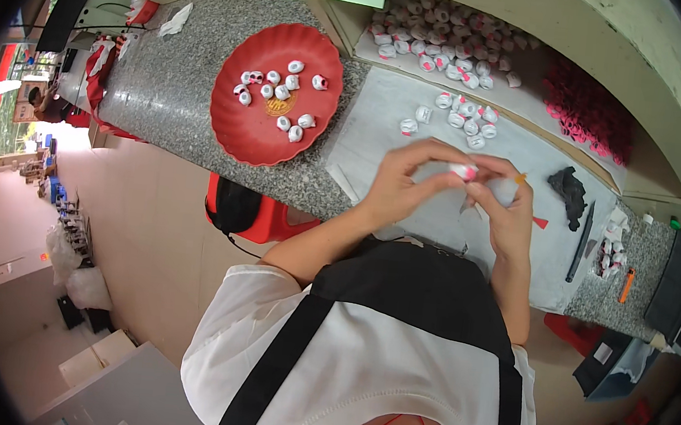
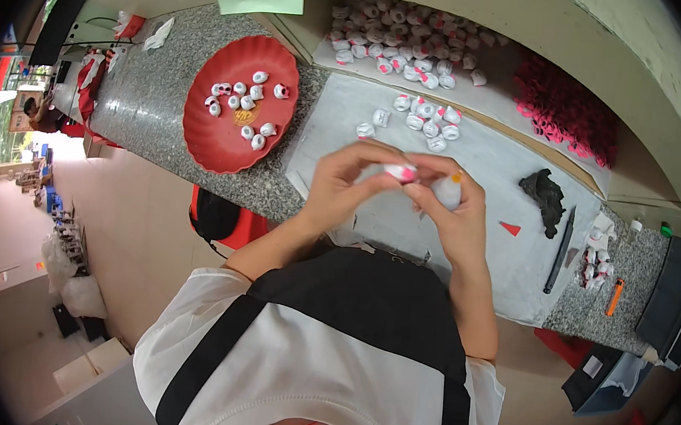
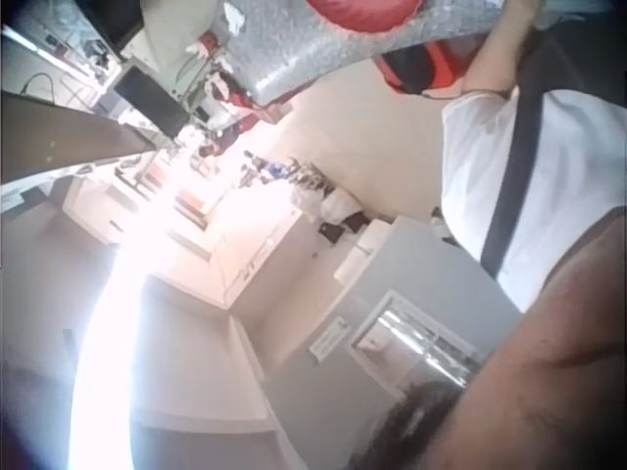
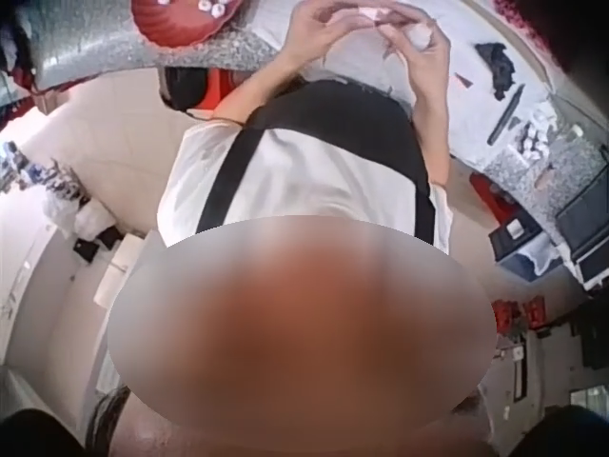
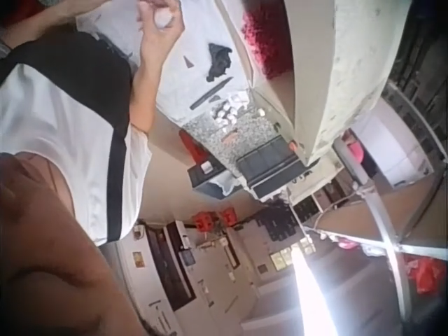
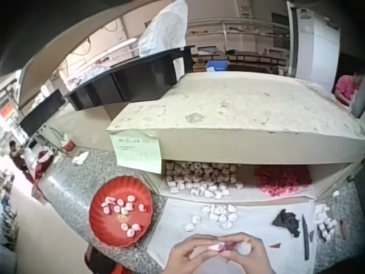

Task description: Assembling small Hello Kitty figurines using a glue bottle at a factory workbench.

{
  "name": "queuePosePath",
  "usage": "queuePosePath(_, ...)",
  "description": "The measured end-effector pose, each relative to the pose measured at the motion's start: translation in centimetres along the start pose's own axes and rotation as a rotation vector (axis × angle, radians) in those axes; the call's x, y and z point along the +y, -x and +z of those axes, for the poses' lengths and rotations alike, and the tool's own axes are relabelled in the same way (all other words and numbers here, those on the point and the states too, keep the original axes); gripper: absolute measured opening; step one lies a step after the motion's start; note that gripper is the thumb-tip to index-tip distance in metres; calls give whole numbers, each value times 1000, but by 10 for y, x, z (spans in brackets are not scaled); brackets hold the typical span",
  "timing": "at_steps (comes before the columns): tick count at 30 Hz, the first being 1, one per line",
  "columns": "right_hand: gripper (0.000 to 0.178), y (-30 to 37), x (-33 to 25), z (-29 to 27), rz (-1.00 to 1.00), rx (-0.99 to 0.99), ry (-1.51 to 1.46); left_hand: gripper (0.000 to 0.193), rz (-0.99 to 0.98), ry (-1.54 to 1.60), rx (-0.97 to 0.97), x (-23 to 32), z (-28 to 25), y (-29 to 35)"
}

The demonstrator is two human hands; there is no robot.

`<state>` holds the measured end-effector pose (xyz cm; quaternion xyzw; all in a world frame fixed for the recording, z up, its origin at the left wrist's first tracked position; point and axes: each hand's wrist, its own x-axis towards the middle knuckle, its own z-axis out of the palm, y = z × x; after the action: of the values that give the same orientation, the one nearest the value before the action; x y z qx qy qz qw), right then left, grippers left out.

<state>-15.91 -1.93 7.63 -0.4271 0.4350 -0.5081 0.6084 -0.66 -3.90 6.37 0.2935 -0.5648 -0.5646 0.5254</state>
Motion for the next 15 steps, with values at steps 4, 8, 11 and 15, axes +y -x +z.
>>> queuePosePath(4,41,-6,-3,-14,-92,79,63,19,167,-660,466,-7,-69,-1)
queuePosePath(8,46,-6,-6,-36,-104,189,95,24,308,-1272,412,-1,-96,-9)
queuePosePath(11,47,-1,-10,-35,-164,272,163,27,183,-1120,165,-17,-65,-12)
queuePosePath(15,43,9,-8,-43,-163,143,-20,30,-23,-1065,-39,-41,-50,-7)
